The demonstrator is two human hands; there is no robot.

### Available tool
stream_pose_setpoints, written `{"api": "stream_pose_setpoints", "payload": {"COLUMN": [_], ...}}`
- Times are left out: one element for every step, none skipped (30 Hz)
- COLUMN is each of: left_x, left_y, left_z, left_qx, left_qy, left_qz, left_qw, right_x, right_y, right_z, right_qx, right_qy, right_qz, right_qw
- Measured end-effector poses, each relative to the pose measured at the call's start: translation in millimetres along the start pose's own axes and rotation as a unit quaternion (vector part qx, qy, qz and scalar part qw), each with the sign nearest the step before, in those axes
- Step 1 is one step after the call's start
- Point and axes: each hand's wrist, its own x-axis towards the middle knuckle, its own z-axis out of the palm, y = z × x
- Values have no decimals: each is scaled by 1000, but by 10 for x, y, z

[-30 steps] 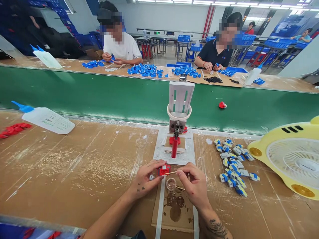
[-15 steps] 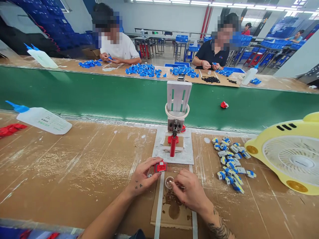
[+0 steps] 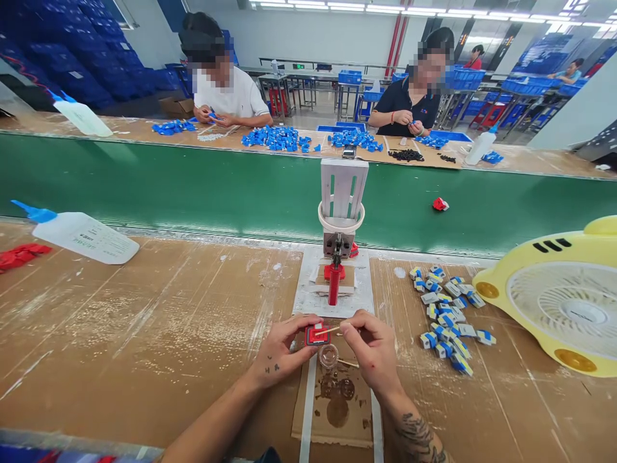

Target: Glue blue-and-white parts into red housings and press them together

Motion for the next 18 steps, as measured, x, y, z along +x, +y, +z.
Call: {"api": "stream_pose_setpoints", "payload": {"left_x": [-4,-8,-10,-12,-13,-14,-14,-14,-14,-13,-13,-13,-13,-13,-13,-13,-13,-13], "left_y": [-4,-7,-8,-10,-11,-12,-14,-17,-20,-23,-25,-26,-27,-26,-26,-25,-25,-26], "left_z": [5,9,11,12,11,9,6,4,1,0,0,2,3,5,7,9,10,10], "left_qx": [-4,-7,-9,-10,-10,-9,-6,-2,1,5,7,9,11,13,16,20,25,30], "left_qy": [-1,-2,-1,-1,-1,0,1,2,3,5,6,6,5,3,0,-4,-6,-8], "left_qz": [4,7,9,9,9,8,7,7,6,6,7,9,13,17,22,26,29,31], "left_qw": [1000,1000,1000,1000,1000,1000,1000,1000,1000,1000,1000,1000,1000,1000,1000,999,999,999], "right_x": [4,6,5,2,-2,-8,-14,-21,-27,-32,-37,-40,-42,-43,-43,-42,-40,-37], "right_y": [4,7,10,12,12,11,8,4,-2,-9,-17,-25,-32,-39,-44,-48,-49,-49], "right_z": [17,29,35,35,31,23,13,2,-8,-16,-20,-19,-15,-6,5,17,27,35], "right_qx": [-3,-9,-16,-24,-33,-43,-52,-61,-67,-69,-68,-67,-66,-68,-71,-75,-78,-80], "right_qy": [-2,-4,-6,-6,-4,0,5,11,16,19,21,21,18,14,8,4,3,4], "right_qz": [3,5,5,2,-5,-14,-25,-36,-47,-56,-61,-66,-70,-75,-80,-87,-95,-104], "right_qw": [1000,1000,1000,1000,999,999,998,997,997,996,996,995,995,995,994,993,992,991]}}
